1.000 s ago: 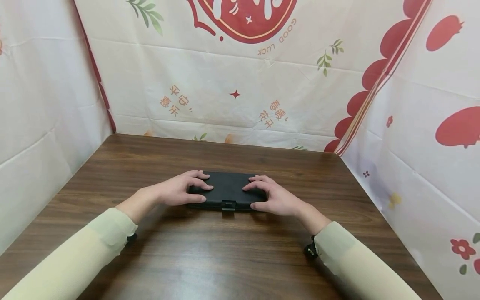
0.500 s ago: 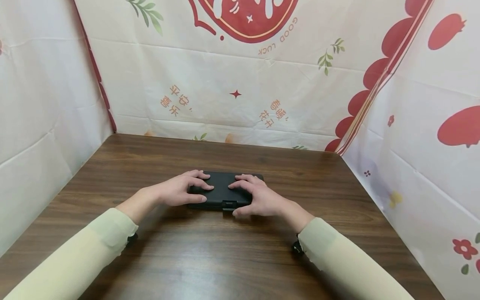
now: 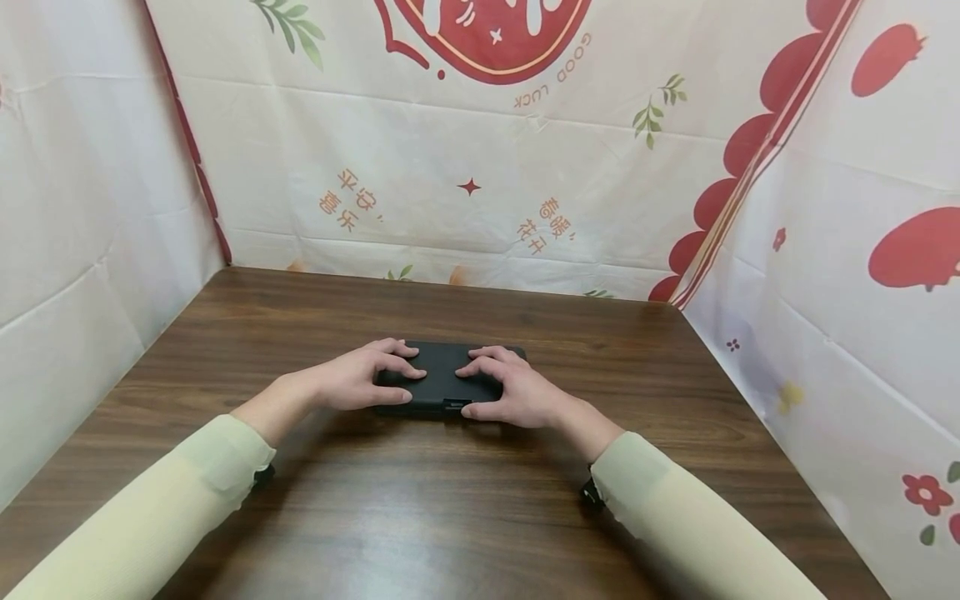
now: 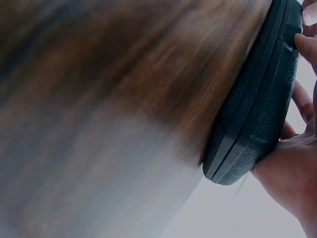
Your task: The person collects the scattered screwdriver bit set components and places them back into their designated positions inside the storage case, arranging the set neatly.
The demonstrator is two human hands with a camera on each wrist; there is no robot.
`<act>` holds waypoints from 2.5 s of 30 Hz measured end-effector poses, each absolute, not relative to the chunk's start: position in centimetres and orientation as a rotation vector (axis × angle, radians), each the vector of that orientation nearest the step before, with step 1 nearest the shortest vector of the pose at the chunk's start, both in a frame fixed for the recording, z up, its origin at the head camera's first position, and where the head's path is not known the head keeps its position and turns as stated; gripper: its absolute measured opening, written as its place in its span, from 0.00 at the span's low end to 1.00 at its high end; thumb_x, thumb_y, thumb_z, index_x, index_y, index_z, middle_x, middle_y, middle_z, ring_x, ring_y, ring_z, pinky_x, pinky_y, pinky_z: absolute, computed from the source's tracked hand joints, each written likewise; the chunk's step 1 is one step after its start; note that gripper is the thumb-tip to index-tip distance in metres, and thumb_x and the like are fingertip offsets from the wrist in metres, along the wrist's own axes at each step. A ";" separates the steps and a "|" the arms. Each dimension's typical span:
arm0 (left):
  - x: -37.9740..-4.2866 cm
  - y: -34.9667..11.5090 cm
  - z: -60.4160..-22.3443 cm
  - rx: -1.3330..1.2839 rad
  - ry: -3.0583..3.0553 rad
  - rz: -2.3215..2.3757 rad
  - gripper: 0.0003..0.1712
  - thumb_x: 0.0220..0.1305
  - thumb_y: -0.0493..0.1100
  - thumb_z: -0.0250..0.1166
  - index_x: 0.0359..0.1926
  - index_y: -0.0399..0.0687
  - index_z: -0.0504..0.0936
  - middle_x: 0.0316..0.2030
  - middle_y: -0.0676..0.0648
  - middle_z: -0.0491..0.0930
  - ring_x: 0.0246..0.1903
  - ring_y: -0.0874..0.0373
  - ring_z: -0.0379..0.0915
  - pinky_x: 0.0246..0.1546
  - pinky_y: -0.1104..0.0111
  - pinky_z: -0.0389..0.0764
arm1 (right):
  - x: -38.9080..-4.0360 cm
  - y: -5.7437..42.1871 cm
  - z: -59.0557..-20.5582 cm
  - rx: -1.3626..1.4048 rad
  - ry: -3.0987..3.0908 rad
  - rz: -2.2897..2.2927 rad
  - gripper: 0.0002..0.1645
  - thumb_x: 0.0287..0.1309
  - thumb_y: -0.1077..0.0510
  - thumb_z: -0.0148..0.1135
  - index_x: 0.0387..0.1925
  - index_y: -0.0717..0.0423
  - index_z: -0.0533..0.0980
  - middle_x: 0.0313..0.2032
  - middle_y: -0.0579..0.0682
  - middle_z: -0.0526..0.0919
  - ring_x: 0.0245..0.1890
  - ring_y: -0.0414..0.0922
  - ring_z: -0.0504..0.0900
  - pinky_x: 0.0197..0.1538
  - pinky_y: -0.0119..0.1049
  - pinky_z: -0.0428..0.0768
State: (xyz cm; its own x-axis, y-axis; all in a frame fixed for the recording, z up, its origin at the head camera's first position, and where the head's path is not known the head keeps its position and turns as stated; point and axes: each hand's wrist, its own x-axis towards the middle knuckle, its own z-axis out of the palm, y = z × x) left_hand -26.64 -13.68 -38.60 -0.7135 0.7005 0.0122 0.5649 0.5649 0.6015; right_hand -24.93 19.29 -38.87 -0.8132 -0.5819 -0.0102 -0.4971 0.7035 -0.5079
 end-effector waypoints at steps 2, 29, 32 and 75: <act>-26.7 -13.7 -38.7 1.066 2.570 0.867 0.24 0.77 0.51 0.71 0.70 0.56 0.86 0.82 0.39 0.66 0.86 0.33 0.48 0.81 0.34 0.55 | -24.9 19.2 -38.8 -0.869 2.741 -0.743 0.32 0.68 0.39 0.75 0.70 0.35 0.79 0.83 0.51 0.64 0.85 0.59 0.59 0.80 0.66 0.64; -26.7 -13.7 -38.7 1.059 2.575 0.858 0.24 0.76 0.53 0.71 0.69 0.56 0.87 0.81 0.37 0.67 0.84 0.29 0.50 0.80 0.32 0.57 | -25.3 18.3 -38.9 -0.871 2.773 -0.646 0.28 0.69 0.38 0.75 0.66 0.36 0.81 0.74 0.52 0.68 0.78 0.58 0.63 0.81 0.65 0.58; -26.7 -13.7 -38.8 1.061 2.576 0.858 0.24 0.76 0.52 0.71 0.69 0.56 0.87 0.81 0.37 0.67 0.84 0.29 0.50 0.80 0.33 0.57 | -25.2 18.3 -38.9 -0.870 2.776 -0.641 0.27 0.70 0.38 0.74 0.66 0.36 0.81 0.74 0.52 0.67 0.78 0.58 0.63 0.81 0.65 0.58; -26.8 -13.5 -38.4 1.050 2.582 0.851 0.24 0.76 0.51 0.72 0.69 0.58 0.87 0.80 0.39 0.68 0.81 0.34 0.57 0.79 0.36 0.61 | -25.3 18.4 -38.7 -0.864 2.782 -0.655 0.22 0.71 0.39 0.74 0.62 0.33 0.82 0.73 0.51 0.68 0.77 0.57 0.63 0.81 0.66 0.56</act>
